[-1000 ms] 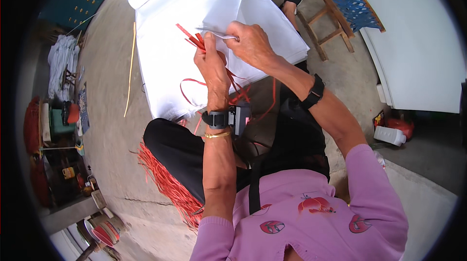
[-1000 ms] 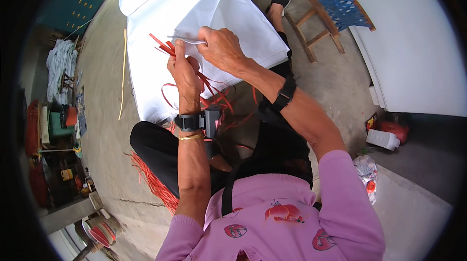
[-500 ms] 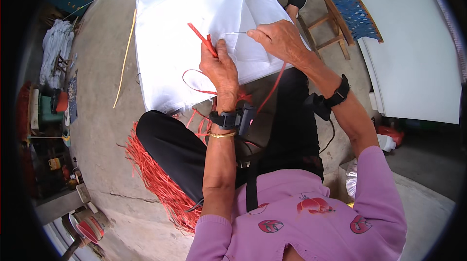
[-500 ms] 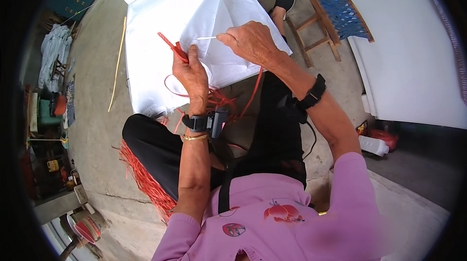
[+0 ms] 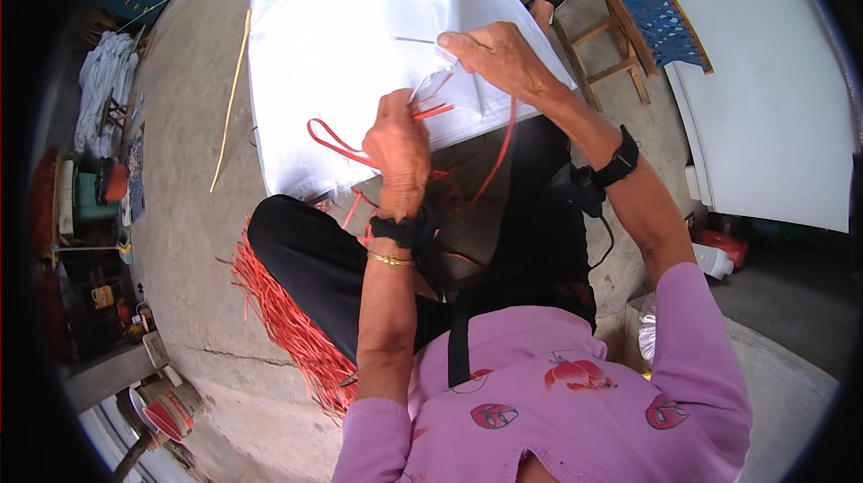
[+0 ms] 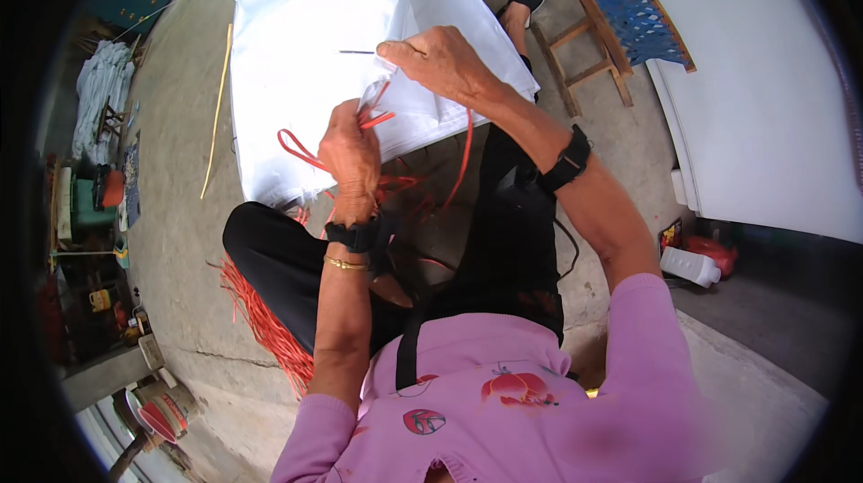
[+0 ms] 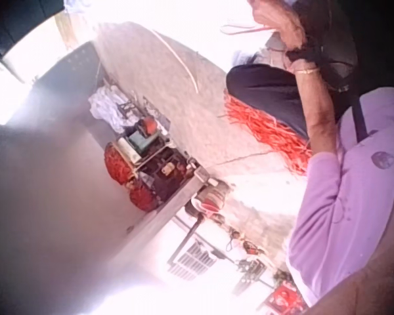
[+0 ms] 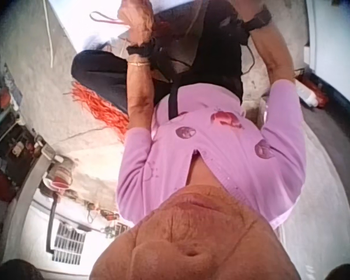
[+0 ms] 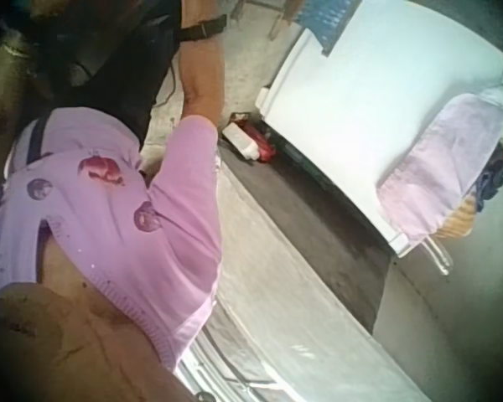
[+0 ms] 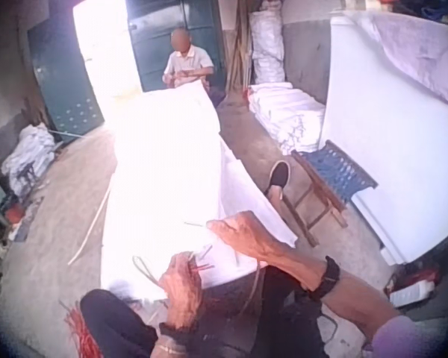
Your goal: The recorder is sewing red plastic strips into a white woven plastic sack using a large needle.
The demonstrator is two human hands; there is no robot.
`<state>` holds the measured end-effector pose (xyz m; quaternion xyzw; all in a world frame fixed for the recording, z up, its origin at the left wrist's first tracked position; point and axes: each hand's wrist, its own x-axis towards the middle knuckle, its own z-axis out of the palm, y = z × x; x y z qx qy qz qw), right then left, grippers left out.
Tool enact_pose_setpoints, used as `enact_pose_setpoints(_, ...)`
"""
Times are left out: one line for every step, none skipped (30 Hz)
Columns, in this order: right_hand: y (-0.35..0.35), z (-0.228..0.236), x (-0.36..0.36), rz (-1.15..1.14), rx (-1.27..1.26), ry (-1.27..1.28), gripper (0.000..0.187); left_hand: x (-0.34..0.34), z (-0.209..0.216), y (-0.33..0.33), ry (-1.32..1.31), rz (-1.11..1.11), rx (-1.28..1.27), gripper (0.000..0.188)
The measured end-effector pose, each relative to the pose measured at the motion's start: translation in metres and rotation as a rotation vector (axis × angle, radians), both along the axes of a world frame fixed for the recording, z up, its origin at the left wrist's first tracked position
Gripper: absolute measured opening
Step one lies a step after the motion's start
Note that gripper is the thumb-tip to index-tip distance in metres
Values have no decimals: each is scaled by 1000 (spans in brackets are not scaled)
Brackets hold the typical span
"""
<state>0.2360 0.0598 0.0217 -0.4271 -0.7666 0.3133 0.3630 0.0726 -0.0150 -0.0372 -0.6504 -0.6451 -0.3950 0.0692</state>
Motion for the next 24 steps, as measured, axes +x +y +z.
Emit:
enact_pose_setpoints(4,-4,7,-4,-2,-1,47,-5,-1,-1,-31,34,46,16)
enact_pose_setpoints(9,-9,14,11,113,-126,46,-10,-1,-1,-63,57,74,17)
enact_pose_setpoints(9,-9,17,30,226,-251,44,-13,5,-3,-95,83,100,18)
enact_pose_setpoints(5,-7,22,45,240,-292,45,-13,10,-3,-96,83,96,18)
enact_pose_setpoints(4,-10,25,45,235,-294,45,-13,15,-3,-74,100,121,20)
enact_pose_setpoints(3,-13,24,69,305,-373,48,-15,20,-3,-46,125,149,23)
enact_pose_setpoints(2,-16,21,93,376,-452,50,-13,22,-3,-42,132,149,23)
enact_pose_setpoints(2,-20,16,99,376,-448,50,-4,24,-3,-49,94,185,24)
enact_pose_setpoints(1,-22,6,119,219,-339,54,4,23,-2,-57,58,222,25)
enact_pose_setpoints(1,-26,1,125,60,-237,58,17,20,2,-65,12,236,26)
enact_pose_setpoints(6,-47,-7,94,-153,-37,65,30,16,4,-72,-34,251,27)
enact_pose_setpoints(4,-45,-15,66,-242,86,62,40,15,1,-63,-42,188,28)
enact_pose_setpoints(0,-44,-21,39,-333,209,60,44,16,0,-91,-48,135,31)
enact_pose_setpoints(-3,-43,-26,45,-335,208,60,40,18,-1,-112,-59,166,32)
enact_pose_setpoints(-7,-35,-29,37,-275,255,60,34,20,-2,-132,-72,196,32)
enact_pose_setpoints(-9,-28,-32,29,-214,301,61,27,22,-3,-86,46,203,34)
enact_pose_setpoints(-8,-24,-32,35,-218,300,61,17,22,-3,-39,163,209,36)
enact_pose_setpoints(-7,-18,-31,34,-281,236,60,-1,19,-8,-33,231,65,36)
enact_pose_setpoints(-6,-13,-30,37,-345,167,59,-21,8,-9,36,296,-36,33)
enact_pose_setpoints(-5,-9,-23,46,-280,74,58,-37,3,-12,31,280,-24,31)
enact_pose_setpoints(-3,-14,-19,49,-284,71,58,-45,7,-17,29,267,-15,28)
enact_pose_setpoints(2,-20,-15,71,-60,-113,56,-44,9,-19,26,270,-19,28)
enact_pose_setpoints(6,-25,-10,92,165,-295,55,-43,12,-19,-21,269,42,26)
enact_pose_setpoints(7,-23,-7,100,205,-459,58,-42,17,-21,-67,271,106,24)
